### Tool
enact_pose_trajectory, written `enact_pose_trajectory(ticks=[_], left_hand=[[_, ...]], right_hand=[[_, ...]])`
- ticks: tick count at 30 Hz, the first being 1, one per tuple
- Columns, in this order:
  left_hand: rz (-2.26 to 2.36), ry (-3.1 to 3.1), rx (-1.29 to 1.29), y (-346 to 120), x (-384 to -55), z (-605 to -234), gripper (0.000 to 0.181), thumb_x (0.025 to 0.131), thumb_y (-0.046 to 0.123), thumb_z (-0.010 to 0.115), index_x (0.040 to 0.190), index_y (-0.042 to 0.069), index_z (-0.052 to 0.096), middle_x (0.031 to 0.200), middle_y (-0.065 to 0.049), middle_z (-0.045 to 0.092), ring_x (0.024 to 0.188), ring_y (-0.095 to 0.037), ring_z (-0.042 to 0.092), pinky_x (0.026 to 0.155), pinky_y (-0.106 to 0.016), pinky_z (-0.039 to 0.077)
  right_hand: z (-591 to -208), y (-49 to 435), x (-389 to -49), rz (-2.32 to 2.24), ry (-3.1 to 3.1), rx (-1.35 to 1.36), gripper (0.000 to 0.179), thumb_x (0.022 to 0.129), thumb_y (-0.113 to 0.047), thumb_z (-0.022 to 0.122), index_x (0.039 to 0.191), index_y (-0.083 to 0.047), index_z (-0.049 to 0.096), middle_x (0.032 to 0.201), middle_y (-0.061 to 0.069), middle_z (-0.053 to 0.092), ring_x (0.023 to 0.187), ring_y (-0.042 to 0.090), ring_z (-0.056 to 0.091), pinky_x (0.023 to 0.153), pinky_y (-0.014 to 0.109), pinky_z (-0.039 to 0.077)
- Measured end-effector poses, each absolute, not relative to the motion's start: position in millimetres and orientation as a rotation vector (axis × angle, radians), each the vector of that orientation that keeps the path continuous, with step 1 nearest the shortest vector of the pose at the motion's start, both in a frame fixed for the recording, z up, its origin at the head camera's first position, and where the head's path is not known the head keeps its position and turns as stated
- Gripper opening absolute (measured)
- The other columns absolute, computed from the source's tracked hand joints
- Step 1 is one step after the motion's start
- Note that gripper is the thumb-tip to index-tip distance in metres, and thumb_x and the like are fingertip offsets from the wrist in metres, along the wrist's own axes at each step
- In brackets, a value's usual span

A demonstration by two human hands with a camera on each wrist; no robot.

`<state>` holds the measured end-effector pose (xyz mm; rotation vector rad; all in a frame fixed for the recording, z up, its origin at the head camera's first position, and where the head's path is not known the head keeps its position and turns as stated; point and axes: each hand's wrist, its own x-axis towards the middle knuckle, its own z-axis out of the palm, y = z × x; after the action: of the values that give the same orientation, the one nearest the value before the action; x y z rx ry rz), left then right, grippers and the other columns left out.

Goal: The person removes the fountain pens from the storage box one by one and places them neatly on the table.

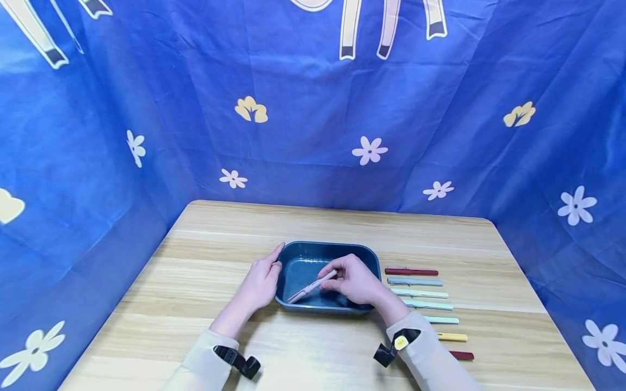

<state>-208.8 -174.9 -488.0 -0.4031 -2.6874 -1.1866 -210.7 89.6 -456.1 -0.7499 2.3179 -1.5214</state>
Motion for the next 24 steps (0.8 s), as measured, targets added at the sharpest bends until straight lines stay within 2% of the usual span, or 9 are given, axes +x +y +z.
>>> enact_pose_trajectory(ticks=[3, 7, 10, 12, 14, 17, 21, 24], left_hand=[[-1.185, -2.688, -0.407, -174.9, -209.3, -487.8, 0.047, 0.103, 0.012, 0.042, 0.150, 0.013, 0.042, 0.139, -0.017, 0.052, 0.127, -0.025, 0.050, 0.109, -0.044, 0.038], [-1.183, -2.692, -0.408, -175.2, -209.8, -487.9, 0.047, 0.103, 0.012, 0.042, 0.150, 0.012, 0.042, 0.140, -0.017, 0.051, 0.128, -0.025, 0.049, 0.109, -0.044, 0.038], [-1.184, -2.691, -0.411, -175.1, -209.5, -487.8, 0.048, 0.102, 0.011, 0.042, 0.150, 0.012, 0.042, 0.139, -0.017, 0.052, 0.128, -0.026, 0.050, 0.109, -0.045, 0.037], [-1.180, -2.692, -0.408, -174.9, -209.3, -487.5, 0.048, 0.102, 0.011, 0.043, 0.150, 0.012, 0.042, 0.139, -0.018, 0.052, 0.127, -0.026, 0.050, 0.109, -0.045, 0.038], [-1.180, -2.692, -0.408, -174.9, -209.2, -487.3, 0.048, 0.102, 0.011, 0.043, 0.150, 0.012, 0.042, 0.138, -0.017, 0.053, 0.127, -0.026, 0.050, 0.109, -0.045, 0.038], [-1.181, -2.690, -0.407, -174.9, -209.0, -487.1, 0.047, 0.102, 0.011, 0.043, 0.150, 0.012, 0.042, 0.139, -0.018, 0.052, 0.128, -0.027, 0.050, 0.109, -0.045, 0.038], [-1.177, -2.688, -0.407, -174.7, -208.9, -487.3, 0.048, 0.102, 0.011, 0.043, 0.150, 0.012, 0.042, 0.139, -0.018, 0.052, 0.128, -0.027, 0.050, 0.109, -0.046, 0.038], [-1.162, -2.700, -0.392, -174.6, -208.7, -487.9, 0.048, 0.102, 0.013, 0.042, 0.150, 0.013, 0.042, 0.139, -0.016, 0.052, 0.128, -0.026, 0.050, 0.109, -0.045, 0.038]], right_hand=[[-447.5, 90.4, -206.4, -1.516, 2.336, -0.742, 0.012, 0.085, -0.005, 0.075, 0.097, -0.006, 0.076, 0.084, 0.007, 0.073, 0.061, 0.026, 0.060, 0.050, 0.018, 0.039], [-433.9, 93.5, -200.7, -1.542, 2.330, -0.740, 0.012, 0.085, 0.000, 0.073, 0.097, -0.001, 0.074, 0.084, 0.013, 0.071, 0.057, 0.016, 0.053, 0.049, 0.017, 0.036], [-428.9, 98.0, -199.6, -1.602, 2.287, -0.748, 0.012, 0.085, 0.003, 0.072, 0.097, 0.002, 0.074, 0.086, 0.016, 0.071, 0.060, 0.012, 0.057, 0.052, 0.018, 0.045], [-430.3, 102.0, -201.3, -1.659, 2.241, -0.747, 0.013, 0.084, 0.004, 0.072, 0.097, 0.002, 0.074, 0.087, 0.017, 0.071, 0.065, 0.013, 0.063, 0.058, 0.025, 0.055], [-433.4, 106.2, -203.4, -1.690, 2.221, -0.744, 0.013, 0.084, 0.003, 0.073, 0.097, 0.000, 0.074, 0.087, 0.015, 0.072, 0.069, 0.016, 0.066, 0.064, 0.035, 0.059], [-436.5, 113.1, -205.8, -1.726, 2.188, -0.730, 0.013, 0.084, -0.002, 0.075, 0.097, -0.004, 0.075, 0.088, 0.012, 0.072, 0.076, 0.028, 0.069, 0.070, 0.044, 0.060], [-433.1, 122.1, -204.5, -1.756, 2.143, -0.701, 0.012, 0.086, -0.006, 0.074, 0.098, -0.007, 0.075, 0.090, 0.011, 0.072, 0.086, 0.043, 0.068, 0.075, 0.045, 0.059], [-429.5, 129.0, -202.0, -1.782, 2.105, -0.669, 0.013, 0.087, -0.007, 0.073, 0.099, -0.006, 0.075, 0.092, 0.013, 0.072, 0.090, 0.045, 0.067, 0.078, 0.045, 0.059]])
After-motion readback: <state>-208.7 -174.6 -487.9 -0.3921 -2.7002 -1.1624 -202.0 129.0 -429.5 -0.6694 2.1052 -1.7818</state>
